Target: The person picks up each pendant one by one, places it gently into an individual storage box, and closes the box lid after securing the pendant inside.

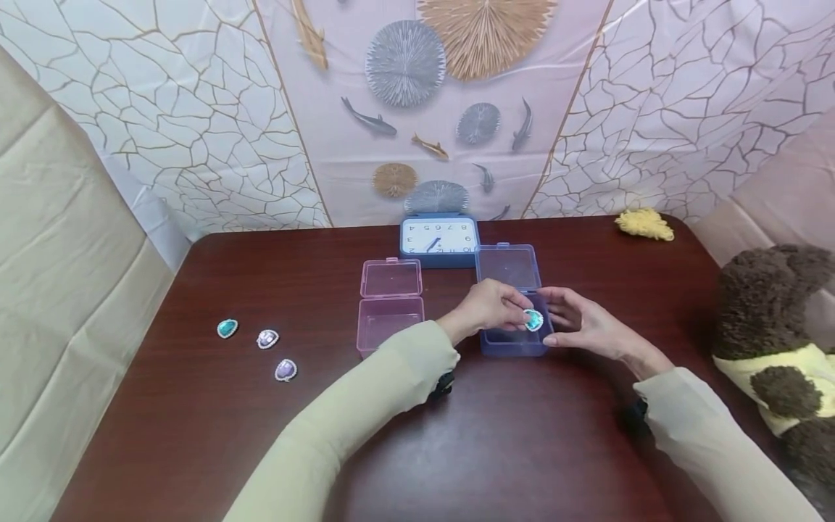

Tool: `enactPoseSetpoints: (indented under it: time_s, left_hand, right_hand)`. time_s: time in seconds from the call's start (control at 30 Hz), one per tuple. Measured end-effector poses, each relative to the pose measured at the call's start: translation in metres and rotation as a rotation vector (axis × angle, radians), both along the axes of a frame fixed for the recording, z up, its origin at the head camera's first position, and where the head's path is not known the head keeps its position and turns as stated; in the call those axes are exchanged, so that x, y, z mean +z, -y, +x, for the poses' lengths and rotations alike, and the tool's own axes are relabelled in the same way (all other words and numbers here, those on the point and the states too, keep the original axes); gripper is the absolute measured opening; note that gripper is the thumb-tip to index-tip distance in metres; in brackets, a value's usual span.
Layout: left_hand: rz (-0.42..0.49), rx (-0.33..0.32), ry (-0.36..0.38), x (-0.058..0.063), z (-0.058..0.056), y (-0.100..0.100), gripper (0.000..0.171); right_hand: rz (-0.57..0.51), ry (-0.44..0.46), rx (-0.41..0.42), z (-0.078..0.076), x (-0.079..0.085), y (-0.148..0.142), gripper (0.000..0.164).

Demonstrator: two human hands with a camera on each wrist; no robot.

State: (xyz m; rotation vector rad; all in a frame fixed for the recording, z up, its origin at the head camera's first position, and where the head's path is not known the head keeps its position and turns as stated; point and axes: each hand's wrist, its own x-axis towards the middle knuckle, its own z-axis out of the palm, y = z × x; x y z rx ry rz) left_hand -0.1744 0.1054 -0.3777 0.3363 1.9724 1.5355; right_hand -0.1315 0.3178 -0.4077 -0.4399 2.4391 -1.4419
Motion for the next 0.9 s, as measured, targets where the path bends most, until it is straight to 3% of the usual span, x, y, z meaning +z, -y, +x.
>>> enactPoseSetpoints:
  time_s: [0.23, 0.47, 0.8, 0.9]
  left_hand:
    - [-0.203, -0.055, -0.100, -0.001, 0.001, -0.012, 0.006]
    - [-0.328, -0.123, -0.178, 0.003, 0.001, -0.020, 0.008]
    - [-0.645, -0.299, -0.478, 0.003, 0.003, -0.026, 0.006]
    - [-0.707, -0.323, -0.570, 0.001, 0.003, -0.027, 0.007]
  right_hand:
    - [0.004, 0.003, 0.010, 0.000, -0.001, -0.001, 0.076]
    - [0.012, -0.011, 0.011, -0.001, -0.001, -0.002, 0.074]
    - [-0.033, -0.027, 0.025, -0.001, -0.001, 0.000, 0.073]
    - [-0.027, -0.028, 0.026, -0.001, 0.000, 0.001, 0.073]
